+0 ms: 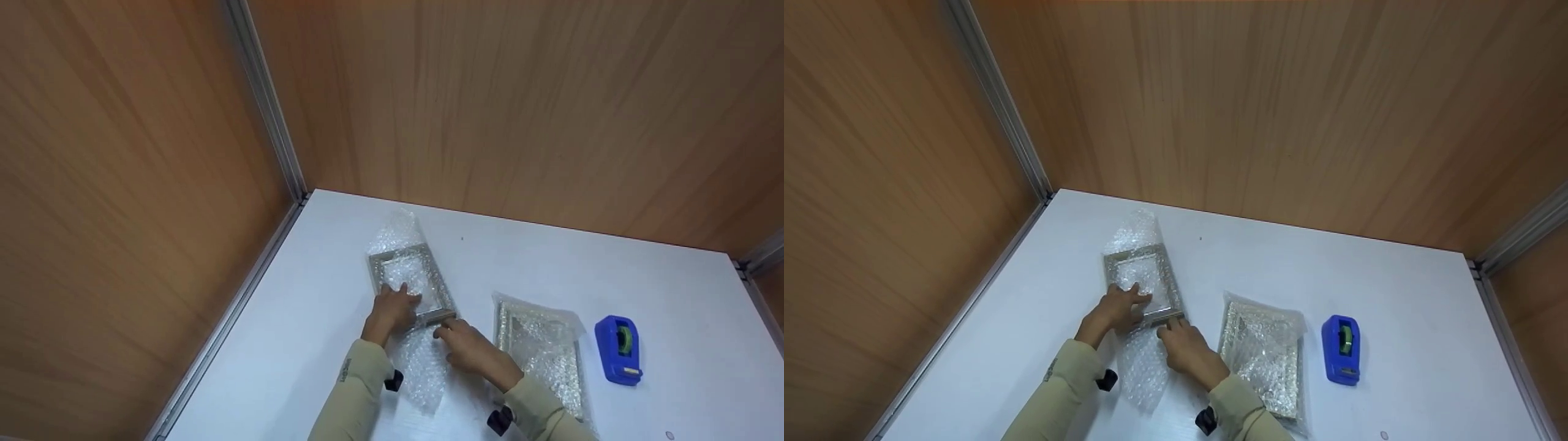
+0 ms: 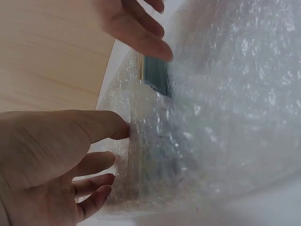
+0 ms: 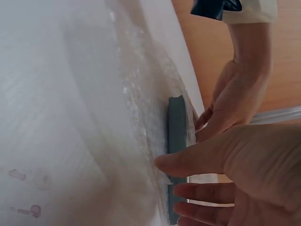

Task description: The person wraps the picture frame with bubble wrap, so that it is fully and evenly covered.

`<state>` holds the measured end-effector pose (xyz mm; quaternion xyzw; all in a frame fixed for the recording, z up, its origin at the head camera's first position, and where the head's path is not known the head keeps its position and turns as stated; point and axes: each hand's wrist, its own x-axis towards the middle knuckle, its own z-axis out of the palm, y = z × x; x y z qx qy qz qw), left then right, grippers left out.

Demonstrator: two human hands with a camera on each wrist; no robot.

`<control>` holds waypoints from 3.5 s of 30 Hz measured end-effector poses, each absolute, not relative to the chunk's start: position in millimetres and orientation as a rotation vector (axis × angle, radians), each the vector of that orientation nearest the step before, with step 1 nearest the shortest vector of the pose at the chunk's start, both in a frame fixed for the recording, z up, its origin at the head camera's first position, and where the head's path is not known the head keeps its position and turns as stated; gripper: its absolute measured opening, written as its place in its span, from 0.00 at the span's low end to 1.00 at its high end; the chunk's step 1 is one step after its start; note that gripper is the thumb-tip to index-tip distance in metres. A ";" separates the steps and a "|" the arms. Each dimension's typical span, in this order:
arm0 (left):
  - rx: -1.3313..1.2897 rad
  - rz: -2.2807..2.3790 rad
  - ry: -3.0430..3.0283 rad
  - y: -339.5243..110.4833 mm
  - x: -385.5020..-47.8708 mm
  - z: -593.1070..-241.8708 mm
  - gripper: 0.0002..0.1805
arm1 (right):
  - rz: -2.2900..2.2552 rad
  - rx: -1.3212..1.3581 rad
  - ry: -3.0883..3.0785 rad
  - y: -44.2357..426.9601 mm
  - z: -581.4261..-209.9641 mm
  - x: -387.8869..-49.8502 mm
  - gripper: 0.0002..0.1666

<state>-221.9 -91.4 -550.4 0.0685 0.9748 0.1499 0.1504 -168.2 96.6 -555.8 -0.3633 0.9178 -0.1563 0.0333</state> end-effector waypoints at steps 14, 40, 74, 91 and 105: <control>0.207 0.540 2.744 -98.9 -221.7 -545.2 0.28 | -0.105 -1.241 2.892 95.6 -563.9 -146.5 0.31; 0.184 0.885 2.504 -131.0 -241.4 -545.7 0.26 | -0.662 -1.326 2.854 94.6 -548.9 -175.3 0.05; -0.200 1.289 2.211 -135.7 -247.9 -540.6 0.50 | -1.189 -0.485 3.111 42.5 -582.1 -232.1 0.08; -0.158 1.322 2.329 -136.7 -250.2 -542.1 0.53 | -1.036 -0.323 3.265 28.8 -598.9 -230.0 0.06; -0.168 1.380 2.393 -131.7 -250.8 -542.6 0.49 | -1.014 -0.241 3.292 28.8 -603.6 -222.9 0.07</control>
